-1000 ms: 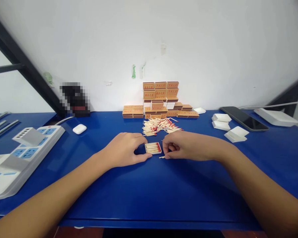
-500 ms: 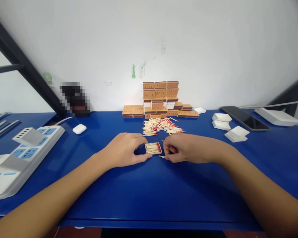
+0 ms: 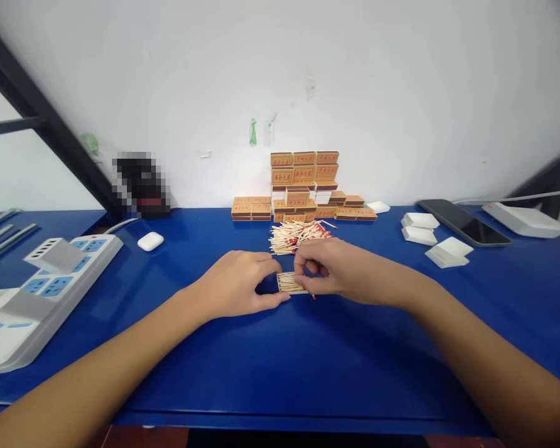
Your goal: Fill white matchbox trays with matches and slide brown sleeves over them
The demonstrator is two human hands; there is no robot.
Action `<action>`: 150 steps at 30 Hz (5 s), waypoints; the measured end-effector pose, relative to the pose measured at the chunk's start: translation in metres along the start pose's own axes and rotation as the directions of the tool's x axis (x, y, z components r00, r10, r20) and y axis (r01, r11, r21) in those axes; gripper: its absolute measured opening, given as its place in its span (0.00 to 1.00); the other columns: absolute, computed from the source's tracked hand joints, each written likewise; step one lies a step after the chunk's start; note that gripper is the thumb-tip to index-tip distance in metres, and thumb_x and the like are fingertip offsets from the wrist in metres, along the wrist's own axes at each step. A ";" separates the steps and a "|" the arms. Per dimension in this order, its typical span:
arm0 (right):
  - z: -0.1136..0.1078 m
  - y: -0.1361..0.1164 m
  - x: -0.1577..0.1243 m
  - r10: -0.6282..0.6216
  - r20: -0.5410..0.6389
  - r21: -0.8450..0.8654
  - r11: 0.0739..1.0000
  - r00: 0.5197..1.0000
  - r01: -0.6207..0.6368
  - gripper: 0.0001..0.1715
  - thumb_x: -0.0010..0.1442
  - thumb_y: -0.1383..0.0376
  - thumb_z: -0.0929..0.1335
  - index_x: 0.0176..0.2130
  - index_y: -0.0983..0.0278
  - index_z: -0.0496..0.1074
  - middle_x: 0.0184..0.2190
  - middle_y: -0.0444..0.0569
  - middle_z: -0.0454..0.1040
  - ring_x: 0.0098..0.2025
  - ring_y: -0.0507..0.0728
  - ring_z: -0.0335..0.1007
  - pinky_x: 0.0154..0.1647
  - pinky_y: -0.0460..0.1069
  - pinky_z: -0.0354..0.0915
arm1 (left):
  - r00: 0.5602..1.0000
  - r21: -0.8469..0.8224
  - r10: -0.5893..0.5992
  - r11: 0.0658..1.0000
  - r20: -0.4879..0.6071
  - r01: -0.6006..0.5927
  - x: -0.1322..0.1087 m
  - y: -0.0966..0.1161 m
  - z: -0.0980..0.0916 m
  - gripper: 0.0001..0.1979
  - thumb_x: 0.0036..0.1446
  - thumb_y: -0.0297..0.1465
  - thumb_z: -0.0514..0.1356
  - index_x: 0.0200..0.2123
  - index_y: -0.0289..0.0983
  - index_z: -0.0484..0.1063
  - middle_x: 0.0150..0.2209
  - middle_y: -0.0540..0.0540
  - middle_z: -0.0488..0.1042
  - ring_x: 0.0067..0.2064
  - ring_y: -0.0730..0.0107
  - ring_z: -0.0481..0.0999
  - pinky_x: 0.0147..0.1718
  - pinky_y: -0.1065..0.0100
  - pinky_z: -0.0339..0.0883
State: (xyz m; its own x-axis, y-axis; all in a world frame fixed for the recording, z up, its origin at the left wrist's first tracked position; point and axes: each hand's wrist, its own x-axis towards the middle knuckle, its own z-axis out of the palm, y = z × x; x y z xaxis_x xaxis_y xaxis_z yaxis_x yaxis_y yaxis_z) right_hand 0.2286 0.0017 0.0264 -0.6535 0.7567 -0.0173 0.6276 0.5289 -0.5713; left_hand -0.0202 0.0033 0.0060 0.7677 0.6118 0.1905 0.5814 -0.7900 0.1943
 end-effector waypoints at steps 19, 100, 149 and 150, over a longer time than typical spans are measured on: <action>0.001 -0.005 -0.003 -0.117 0.007 -0.069 0.991 0.993 0.117 0.05 0.65 0.66 0.67 0.35 0.61 0.73 0.33 0.44 0.73 0.33 0.53 0.64 0.35 0.49 0.56 | 1.000 0.001 -0.005 1.000 -0.007 0.005 0.000 0.001 -0.001 0.15 0.65 0.44 0.64 0.36 0.36 0.75 0.31 0.50 0.76 0.29 0.70 0.72 0.29 0.67 0.60; 0.014 -0.009 0.006 -0.009 -0.036 -0.050 0.999 0.999 0.008 0.06 0.66 0.67 0.66 0.34 0.62 0.70 0.32 0.45 0.73 0.32 0.53 0.63 0.33 0.49 0.56 | 1.000 0.041 -0.018 0.999 -0.018 0.019 0.000 -0.004 -0.001 0.15 0.65 0.44 0.64 0.38 0.36 0.77 0.32 0.49 0.76 0.30 0.69 0.72 0.29 0.67 0.60; -0.003 0.005 -0.003 0.092 -0.020 -0.158 0.983 0.996 -0.094 0.14 0.67 0.53 0.68 0.35 0.59 0.72 0.29 0.43 0.72 0.28 0.53 0.61 0.28 0.50 0.53 | 1.000 0.042 -0.016 0.999 -0.004 0.016 0.000 -0.005 0.000 0.16 0.65 0.44 0.64 0.43 0.36 0.79 0.33 0.48 0.77 0.31 0.68 0.73 0.30 0.67 0.60; -0.003 0.004 -0.003 0.087 -0.030 -0.157 0.984 0.996 -0.090 0.14 0.68 0.53 0.68 0.35 0.59 0.72 0.29 0.43 0.71 0.28 0.53 0.60 0.29 0.50 0.53 | 1.000 0.042 -0.018 0.999 -0.005 0.018 0.000 -0.005 0.000 0.16 0.65 0.44 0.64 0.42 0.36 0.79 0.33 0.48 0.77 0.30 0.69 0.73 0.29 0.67 0.59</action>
State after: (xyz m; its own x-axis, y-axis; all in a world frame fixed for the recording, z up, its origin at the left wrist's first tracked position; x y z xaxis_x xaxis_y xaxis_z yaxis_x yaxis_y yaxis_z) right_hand 0.2346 0.0032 0.0267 -0.5836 0.8110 -0.0418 0.7425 0.5121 -0.4319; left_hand -0.0231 0.0070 0.0052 0.7559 0.6259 0.1921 0.6060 -0.7799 0.1567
